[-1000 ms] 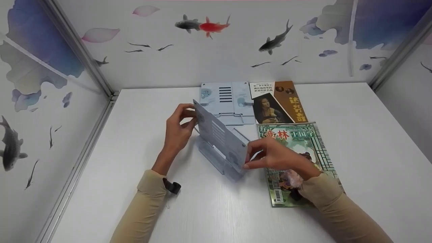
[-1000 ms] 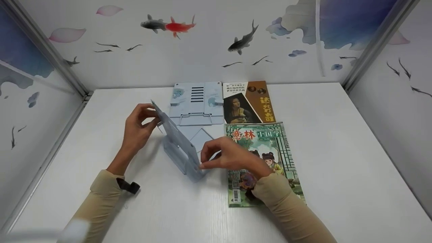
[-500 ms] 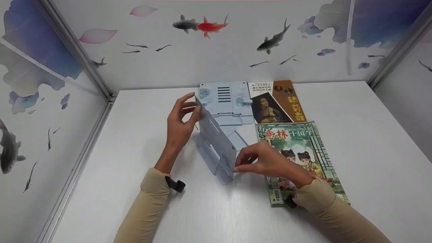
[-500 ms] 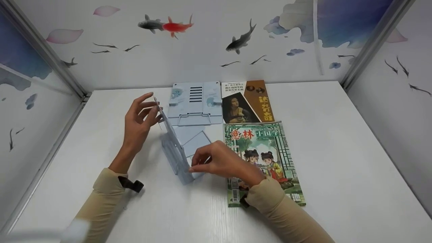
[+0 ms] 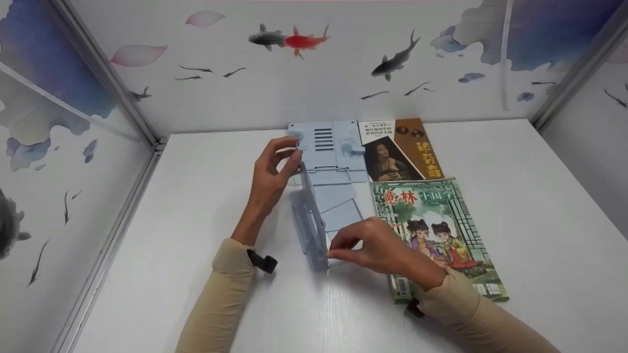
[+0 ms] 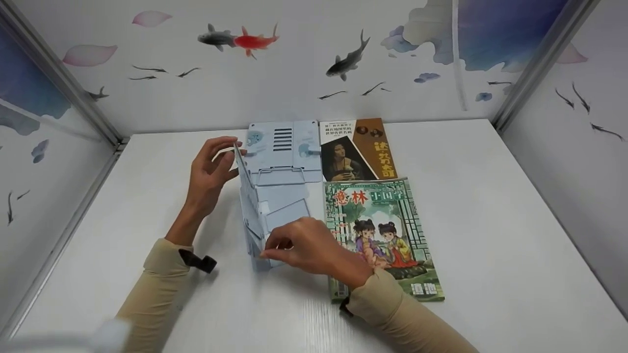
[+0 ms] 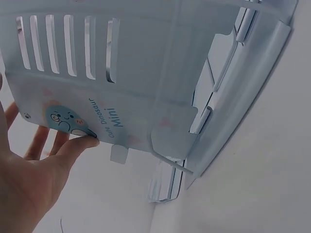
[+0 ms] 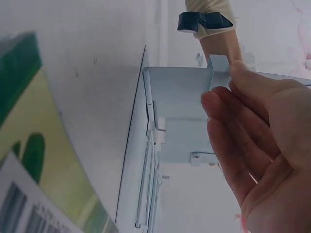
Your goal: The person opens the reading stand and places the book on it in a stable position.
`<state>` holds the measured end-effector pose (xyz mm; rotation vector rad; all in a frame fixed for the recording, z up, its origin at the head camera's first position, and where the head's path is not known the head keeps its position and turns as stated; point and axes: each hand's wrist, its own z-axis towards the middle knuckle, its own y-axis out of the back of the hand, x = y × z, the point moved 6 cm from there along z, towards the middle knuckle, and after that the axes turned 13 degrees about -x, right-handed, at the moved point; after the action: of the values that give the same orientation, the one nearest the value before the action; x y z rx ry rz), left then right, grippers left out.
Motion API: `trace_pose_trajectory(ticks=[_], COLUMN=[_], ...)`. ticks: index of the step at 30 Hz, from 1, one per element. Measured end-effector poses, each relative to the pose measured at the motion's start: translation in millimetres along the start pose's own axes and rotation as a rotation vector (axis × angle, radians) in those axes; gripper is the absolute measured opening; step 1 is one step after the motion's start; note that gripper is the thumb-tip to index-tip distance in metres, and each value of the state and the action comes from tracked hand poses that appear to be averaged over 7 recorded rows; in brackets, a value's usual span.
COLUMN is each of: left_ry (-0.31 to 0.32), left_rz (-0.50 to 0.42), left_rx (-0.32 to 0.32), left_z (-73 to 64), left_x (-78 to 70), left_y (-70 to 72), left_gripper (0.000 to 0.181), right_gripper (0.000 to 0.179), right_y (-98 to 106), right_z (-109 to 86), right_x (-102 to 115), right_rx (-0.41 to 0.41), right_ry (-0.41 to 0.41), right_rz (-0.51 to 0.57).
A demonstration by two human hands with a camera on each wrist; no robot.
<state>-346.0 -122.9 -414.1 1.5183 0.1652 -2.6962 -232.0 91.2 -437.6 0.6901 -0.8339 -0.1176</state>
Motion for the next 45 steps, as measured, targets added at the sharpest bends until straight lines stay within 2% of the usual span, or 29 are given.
trace_pose_trajectory(ticks=[4, 8, 12, 17, 19, 21, 26, 30, 34, 43, 45], left_ry=[-0.003, -0.002, 0.009, 0.042, 0.049, 0.049, 0.049, 0.049, 0.042, 0.038, 0.038], left_rz=[-0.028, -0.050, -0.064, -0.103, -0.120, -0.130, -0.122, -0.120, -0.124, -0.127, -0.113], left_rx=[0.006, 0.003, -0.001, -0.025, -0.030, -0.032, -0.034, -0.034, -0.027, -0.028, -0.026], left_z=[4.8, 7.0, 5.9, 3.3, 2.6, 2.3, 2.4, 3.3, 5.3, 7.1, 7.9], left_x=[2.5, 6.8, 9.8, 15.5, 17.6, 18.9, 22.0, 22.5, 21.5, 18.3, 17.1], left_y=[-2.8, -2.6, 2.0, 9.8, 10.6, 10.2, 8.0, 6.9, 5.7, 4.1, 3.2], left_gripper=[0.035, 0.037, 0.038, 0.036, 0.037, 0.037, 0.037, 0.036, 0.036, 0.037, 0.037], right_gripper=[0.014, 0.014, 0.016, 0.019, 0.017, 0.014, 0.018, 0.015, 0.015, 0.004, 0.007], right_y=[-6.0, -13.9, -19.7, -21.1, -16.0, -7.4, 17.8, 33.2, 40.0, 34.9, 33.1], right_z=[-1.0, -1.6, -0.4, 2.2, 4.1, 5.4, -0.8, -5.9, -7.2, -6.6, -6.8], right_x=[3.5, 3.3, 1.6, -11.8, -23.8, -39.4, -77.8, -93.6, -99.2, -96.6, -95.3], right_rx=[-0.051, -0.059, -0.041, 0.044, 0.070, 0.078, 0.141, 0.193, 0.222, 0.277, 0.291], right_ry=[0.016, -0.007, -0.032, -0.058, -0.097, -0.156, -0.371, -0.468, -0.476, -0.350, -0.343], right_rz=[-0.037, -0.018, 0.009, 0.016, -0.027, -0.121, -0.336, -0.348, -0.312, -0.282, -0.270])
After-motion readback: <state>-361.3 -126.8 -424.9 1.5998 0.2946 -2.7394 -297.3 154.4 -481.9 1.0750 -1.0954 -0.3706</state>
